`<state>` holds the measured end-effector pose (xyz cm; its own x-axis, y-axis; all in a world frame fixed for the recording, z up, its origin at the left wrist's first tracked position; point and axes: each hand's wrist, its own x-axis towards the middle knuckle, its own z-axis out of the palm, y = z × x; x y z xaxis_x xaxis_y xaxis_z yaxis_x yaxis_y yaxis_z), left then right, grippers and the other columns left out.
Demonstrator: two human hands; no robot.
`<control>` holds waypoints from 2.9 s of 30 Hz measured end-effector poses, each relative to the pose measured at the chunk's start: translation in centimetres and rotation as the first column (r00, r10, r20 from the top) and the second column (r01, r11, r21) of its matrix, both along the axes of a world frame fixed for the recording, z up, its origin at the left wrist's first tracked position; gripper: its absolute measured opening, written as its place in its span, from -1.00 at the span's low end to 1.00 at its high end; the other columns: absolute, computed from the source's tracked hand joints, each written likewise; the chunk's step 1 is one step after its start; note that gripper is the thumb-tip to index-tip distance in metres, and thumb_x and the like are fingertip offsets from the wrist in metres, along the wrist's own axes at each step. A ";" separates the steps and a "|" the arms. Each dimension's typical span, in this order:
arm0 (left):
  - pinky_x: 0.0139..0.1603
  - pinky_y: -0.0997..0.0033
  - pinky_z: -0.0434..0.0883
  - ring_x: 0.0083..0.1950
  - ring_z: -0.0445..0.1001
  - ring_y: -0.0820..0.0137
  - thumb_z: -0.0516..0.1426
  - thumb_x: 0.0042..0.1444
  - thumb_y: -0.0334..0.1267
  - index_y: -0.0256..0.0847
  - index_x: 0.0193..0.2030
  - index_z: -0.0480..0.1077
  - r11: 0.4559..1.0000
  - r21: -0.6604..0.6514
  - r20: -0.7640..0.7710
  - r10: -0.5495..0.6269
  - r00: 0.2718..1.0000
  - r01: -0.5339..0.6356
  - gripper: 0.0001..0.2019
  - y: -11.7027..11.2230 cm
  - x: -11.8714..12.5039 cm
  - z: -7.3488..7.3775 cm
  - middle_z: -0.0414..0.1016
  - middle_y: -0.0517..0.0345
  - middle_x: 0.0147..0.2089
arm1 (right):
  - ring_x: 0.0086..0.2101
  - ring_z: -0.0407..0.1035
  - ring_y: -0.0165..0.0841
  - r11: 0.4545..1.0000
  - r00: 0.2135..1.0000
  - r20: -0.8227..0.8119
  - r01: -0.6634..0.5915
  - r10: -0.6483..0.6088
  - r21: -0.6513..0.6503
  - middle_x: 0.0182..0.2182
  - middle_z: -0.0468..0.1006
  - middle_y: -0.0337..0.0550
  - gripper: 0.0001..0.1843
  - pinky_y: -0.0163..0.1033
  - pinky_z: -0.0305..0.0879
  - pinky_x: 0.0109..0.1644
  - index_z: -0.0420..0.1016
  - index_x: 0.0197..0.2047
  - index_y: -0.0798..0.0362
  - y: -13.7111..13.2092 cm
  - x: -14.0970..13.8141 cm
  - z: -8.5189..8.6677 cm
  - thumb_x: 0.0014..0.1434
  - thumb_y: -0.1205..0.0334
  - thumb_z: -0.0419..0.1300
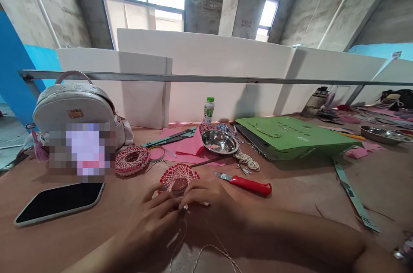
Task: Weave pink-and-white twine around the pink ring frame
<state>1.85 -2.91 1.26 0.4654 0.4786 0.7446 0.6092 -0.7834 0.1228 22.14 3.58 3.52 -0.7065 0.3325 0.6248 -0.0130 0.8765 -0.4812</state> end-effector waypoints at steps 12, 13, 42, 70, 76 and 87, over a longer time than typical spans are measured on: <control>0.17 0.25 0.24 -0.22 0.52 0.43 0.09 0.29 -0.47 -0.13 -0.12 0.37 0.997 -0.073 0.061 0.036 0.998 -0.031 -0.85 1.4 -1.7 -1.6 0.57 0.27 -0.25 | 0.05 0.40 -0.28 0.997 0.990 0.135 0.023 -0.032 0.067 0.05 0.51 -0.02 -0.67 -0.13 0.34 0.16 0.46 0.09 0.03 -0.4 0.1 3.2 0.26 0.27 0.29; 0.13 0.27 0.28 -0.26 0.50 0.44 0.10 0.28 -0.47 -0.12 -0.15 0.37 0.996 -0.075 0.084 0.057 0.995 -0.050 -0.85 1.6 -1.8 -1.8 0.55 0.29 -0.29 | 0.05 0.39 -0.26 0.992 0.993 0.116 0.024 -0.039 0.127 0.06 0.50 -0.02 -0.67 -0.11 0.32 0.17 0.46 0.10 0.01 -0.5 0.1 2.9 0.27 0.26 0.27; 0.06 0.19 0.38 -0.16 0.57 0.33 0.12 0.30 -0.40 -0.01 0.22 0.36 0.984 -0.055 0.274 0.176 0.945 -0.167 -0.62 2.5 -2.3 -2.3 0.65 0.18 -0.11 | -0.39 0.38 -0.40 0.607 0.996 0.086 0.091 -0.036 -0.790 -0.41 0.56 -0.22 -0.87 -0.29 0.27 -0.26 0.64 -0.29 0.09 1.6 -0.4 -1.0 0.11 0.21 0.33; -0.20 0.35 0.54 -0.15 0.54 0.33 0.14 0.05 -0.49 -0.08 -0.03 0.39 0.986 -0.097 0.411 0.163 0.897 -0.135 -0.66 0.9 -1.3 -2.2 0.56 0.15 -0.19 | -0.39 0.46 -0.50 -0.294 0.946 -0.252 -0.305 -0.204 -0.906 -0.42 0.60 -0.23 -0.57 -0.37 0.30 -0.15 0.62 -0.30 0.18 -1.0 -2.1 -3.7 -0.31 0.48 0.60; -0.24 0.37 0.53 -0.19 0.51 0.34 0.16 0.03 -0.48 -0.09 -0.08 0.37 0.983 -0.118 0.507 0.184 0.842 -0.144 -0.69 0.6 -0.4 -2.0 0.49 0.15 -0.22 | -0.33 0.48 -0.48 -0.272 0.945 -0.276 -0.316 -0.176 -0.909 -0.37 0.62 -0.21 -0.61 -0.37 0.30 -0.14 0.62 -0.26 0.15 -0.7 -1.9 -3.5 -0.20 0.48 0.57; -0.21 0.38 0.49 -0.24 0.50 0.40 0.23 0.08 -0.41 -0.13 -0.15 0.41 0.974 -0.168 0.378 0.204 0.903 -0.150 -0.80 0.4 -1.3 -1.5 0.52 0.18 -0.26 | -0.52 0.21 -0.54 -0.030 0.991 -0.131 -0.132 -0.041 -0.991 -0.48 0.42 -0.36 -0.65 -0.38 0.15 -0.39 0.50 -0.21 0.10 -1.6 -1.0 -0.9 -0.04 0.26 0.50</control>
